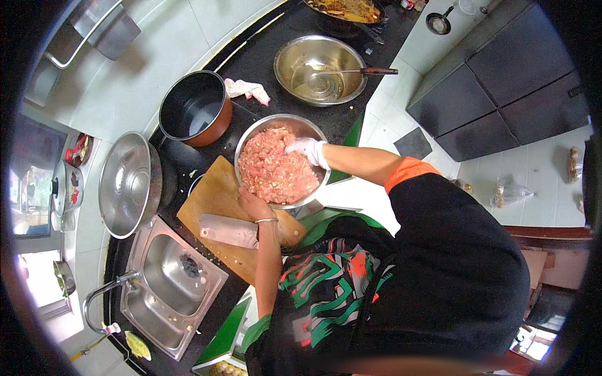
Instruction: The person puts on disposable gloves and mixes ground meat with chopped ingredients in a large metal bowl using their hands. They then retrieve a small bowl from a cabinet and rinse it in the sink.
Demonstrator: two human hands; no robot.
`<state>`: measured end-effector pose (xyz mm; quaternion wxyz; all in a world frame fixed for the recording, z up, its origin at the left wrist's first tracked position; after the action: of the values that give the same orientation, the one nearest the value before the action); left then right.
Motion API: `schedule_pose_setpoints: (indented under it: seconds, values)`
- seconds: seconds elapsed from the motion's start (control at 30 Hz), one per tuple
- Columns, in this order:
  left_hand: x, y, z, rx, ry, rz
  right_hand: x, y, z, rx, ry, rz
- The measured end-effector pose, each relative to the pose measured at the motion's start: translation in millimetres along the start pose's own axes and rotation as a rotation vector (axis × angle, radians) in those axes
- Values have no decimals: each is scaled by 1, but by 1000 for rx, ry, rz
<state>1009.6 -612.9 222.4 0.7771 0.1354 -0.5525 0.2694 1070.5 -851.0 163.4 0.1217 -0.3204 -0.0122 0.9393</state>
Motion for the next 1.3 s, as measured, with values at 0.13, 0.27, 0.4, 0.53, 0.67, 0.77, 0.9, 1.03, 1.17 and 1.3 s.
schedule_pose_setpoints:
  seconds: [0.13,0.27,0.4,0.53,0.67,0.77,0.9,1.03,1.17,1.3]
  values:
    - [11,7,12,31,62,-34,-103,-54,120,-20,566,707]
    - [23,-6,19,23,-1,12,-85,-79,187,21,1310,1174]
    - [-5,4,5,1,23,54,-50,-94,197,45,1384,1555]
    - [24,-8,25,-16,62,77,-22,-83,115,68,1083,1878]
    - [34,-6,26,-3,83,39,-42,-75,109,-109,715,1919]
    - [26,-5,21,-22,95,55,-49,-62,109,-296,688,1636]
    - [11,-4,13,-11,81,119,-98,-58,126,-289,510,1294]
    - [22,-10,16,-45,19,24,-107,-66,91,-8,1093,871]
    - [16,3,13,104,-87,-110,-97,-109,104,-246,970,1147]
    - [14,7,17,149,-47,-131,-78,-100,176,-123,1352,1350]
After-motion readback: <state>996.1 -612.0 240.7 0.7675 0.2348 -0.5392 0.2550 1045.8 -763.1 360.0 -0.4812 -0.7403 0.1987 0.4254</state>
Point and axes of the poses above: each hand's wrist, its own z-axis away from the middle knuckle, its own y-axis out of the back of the hand, x = y × z, the point moved 6 cm from there along -z, towards the middle knuckle, and after that the axes turned 6 degrees about x, right-handed, at the moved point
